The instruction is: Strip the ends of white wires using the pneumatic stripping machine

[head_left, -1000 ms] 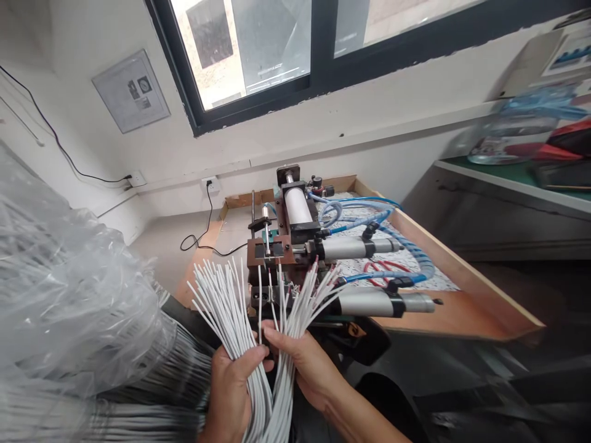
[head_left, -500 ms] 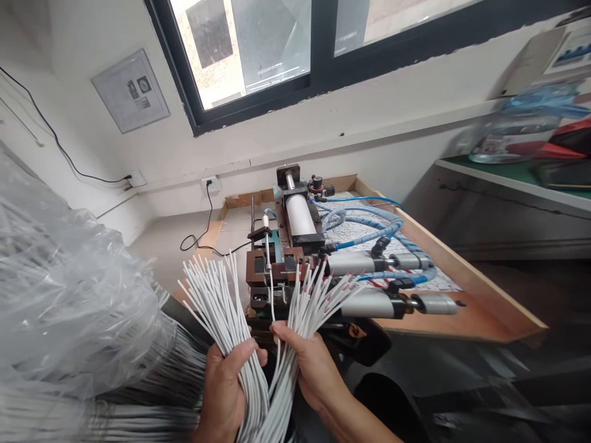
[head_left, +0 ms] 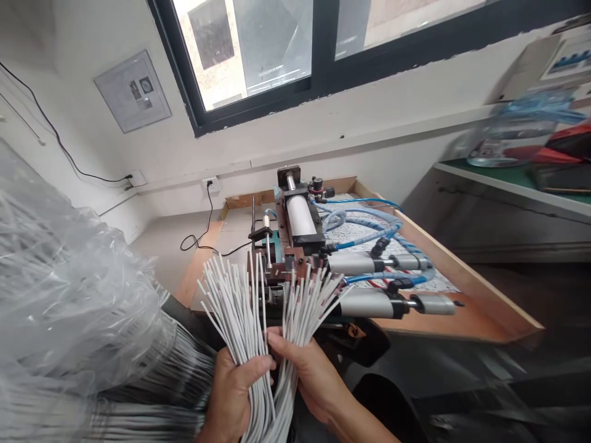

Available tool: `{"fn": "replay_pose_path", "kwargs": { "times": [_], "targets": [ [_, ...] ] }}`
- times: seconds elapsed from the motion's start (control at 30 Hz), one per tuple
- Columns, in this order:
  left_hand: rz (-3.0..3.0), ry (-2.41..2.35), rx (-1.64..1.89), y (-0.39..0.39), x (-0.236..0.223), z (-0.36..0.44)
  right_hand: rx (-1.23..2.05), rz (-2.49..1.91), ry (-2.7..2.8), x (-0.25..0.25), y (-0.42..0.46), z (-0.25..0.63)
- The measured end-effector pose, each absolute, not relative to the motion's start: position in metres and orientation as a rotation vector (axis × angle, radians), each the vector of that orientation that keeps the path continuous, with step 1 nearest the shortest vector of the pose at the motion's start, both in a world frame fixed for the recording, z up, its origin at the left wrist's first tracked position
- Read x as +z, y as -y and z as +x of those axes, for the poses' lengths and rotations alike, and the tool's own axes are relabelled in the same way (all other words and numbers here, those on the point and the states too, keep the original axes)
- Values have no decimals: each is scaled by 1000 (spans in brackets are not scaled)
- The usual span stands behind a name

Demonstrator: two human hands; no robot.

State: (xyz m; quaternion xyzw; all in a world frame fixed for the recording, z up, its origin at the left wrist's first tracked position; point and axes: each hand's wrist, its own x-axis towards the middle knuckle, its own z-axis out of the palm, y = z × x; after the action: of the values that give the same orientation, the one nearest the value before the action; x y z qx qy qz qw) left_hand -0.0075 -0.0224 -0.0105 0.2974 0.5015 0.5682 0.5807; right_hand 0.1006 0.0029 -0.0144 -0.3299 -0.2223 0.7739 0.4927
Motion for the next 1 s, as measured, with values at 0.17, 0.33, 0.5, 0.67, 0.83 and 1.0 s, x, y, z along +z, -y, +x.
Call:
{"fn": "replay_pose_path", "kwargs": {
  "times": [0.17, 0.33, 0.5, 0.67, 0.83, 1.0],
  "targets": [
    [668, -1141, 1324, 28, -16, -6, 1662, -909, 550, -24, 5, 100],
    [547, -1210, 1365, 29, -21, -11, 1617, -973, 561, -25, 10, 103],
    [517, -1212, 1372, 28, -23, -13, 1622, -1008, 634, -21, 14, 106],
    [499, -1205, 1371, 28, -22, -13, 1643, -1006, 615, -22, 12, 105],
    [533, -1222, 1385, 29, -18, -13, 1641, -985, 666, -24, 11, 106],
    [577, -1236, 1382, 29, -20, -14, 1595, -1006, 708, -29, 14, 109]
  ]
}}
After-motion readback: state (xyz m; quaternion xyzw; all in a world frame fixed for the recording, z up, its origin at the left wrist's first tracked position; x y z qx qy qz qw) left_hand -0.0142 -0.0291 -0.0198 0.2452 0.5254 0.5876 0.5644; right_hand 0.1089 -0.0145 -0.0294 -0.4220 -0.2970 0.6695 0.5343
